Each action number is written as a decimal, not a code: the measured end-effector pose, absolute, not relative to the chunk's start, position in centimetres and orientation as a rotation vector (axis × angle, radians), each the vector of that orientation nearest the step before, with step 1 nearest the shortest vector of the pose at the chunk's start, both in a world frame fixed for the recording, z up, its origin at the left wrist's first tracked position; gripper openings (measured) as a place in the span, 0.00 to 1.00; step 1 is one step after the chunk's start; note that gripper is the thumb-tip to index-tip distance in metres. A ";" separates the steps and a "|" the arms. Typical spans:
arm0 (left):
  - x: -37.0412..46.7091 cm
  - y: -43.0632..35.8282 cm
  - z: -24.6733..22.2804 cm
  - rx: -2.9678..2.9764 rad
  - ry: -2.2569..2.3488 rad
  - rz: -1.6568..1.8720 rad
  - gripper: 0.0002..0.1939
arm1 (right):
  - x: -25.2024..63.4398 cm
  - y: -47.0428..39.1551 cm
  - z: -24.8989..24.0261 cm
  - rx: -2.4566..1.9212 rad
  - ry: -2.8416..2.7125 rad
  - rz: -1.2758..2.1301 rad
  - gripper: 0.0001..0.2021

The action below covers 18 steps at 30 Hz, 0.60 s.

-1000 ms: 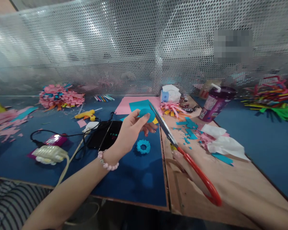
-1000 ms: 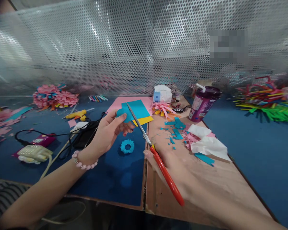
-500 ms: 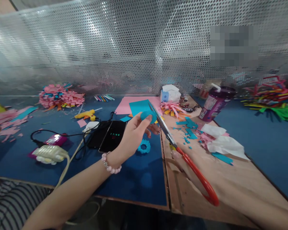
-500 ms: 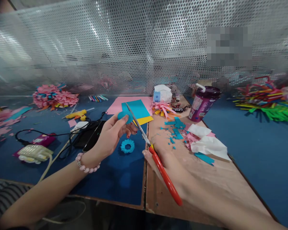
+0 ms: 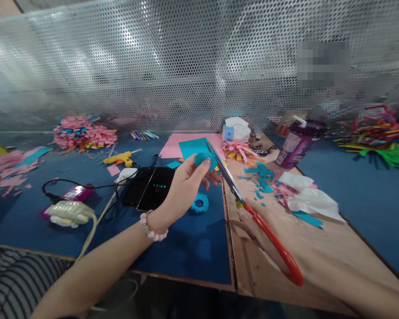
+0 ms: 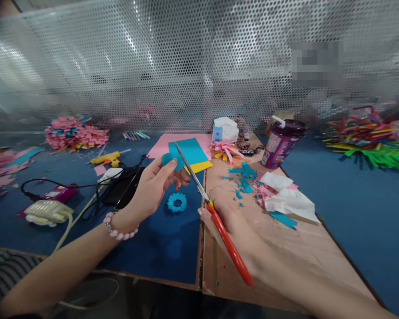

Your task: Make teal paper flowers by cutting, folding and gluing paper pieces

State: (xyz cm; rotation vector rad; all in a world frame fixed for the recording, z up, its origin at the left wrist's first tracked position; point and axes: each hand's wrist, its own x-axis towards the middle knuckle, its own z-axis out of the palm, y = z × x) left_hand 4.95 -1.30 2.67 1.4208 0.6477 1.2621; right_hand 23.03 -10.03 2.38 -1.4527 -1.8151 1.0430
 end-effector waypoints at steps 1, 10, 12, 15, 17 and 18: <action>4.9 -1.3 2.7 1.428 0.641 1.266 0.10 | 23.0 -10.0 2.3 -1.454 -1.815 1.038 0.15; 4.7 -0.9 2.7 1.439 0.646 1.270 0.10 | 23.2 -10.2 2.0 -1.466 -1.794 0.940 0.12; 4.6 -0.8 2.8 1.445 0.656 1.269 0.09 | 23.0 -10.1 2.0 -1.479 -1.777 0.899 0.12; 4.5 -0.7 2.8 1.449 0.681 1.278 0.09 | 22.7 -10.1 2.2 -1.487 -1.759 0.860 0.12; 4.5 -0.7 2.9 1.450 0.689 1.283 0.09 | 22.6 -10.1 2.2 -1.478 -1.753 0.866 0.12; 4.4 -0.6 2.9 1.449 0.690 1.287 0.09 | 22.6 -10.1 2.1 -1.471 -1.752 0.877 0.12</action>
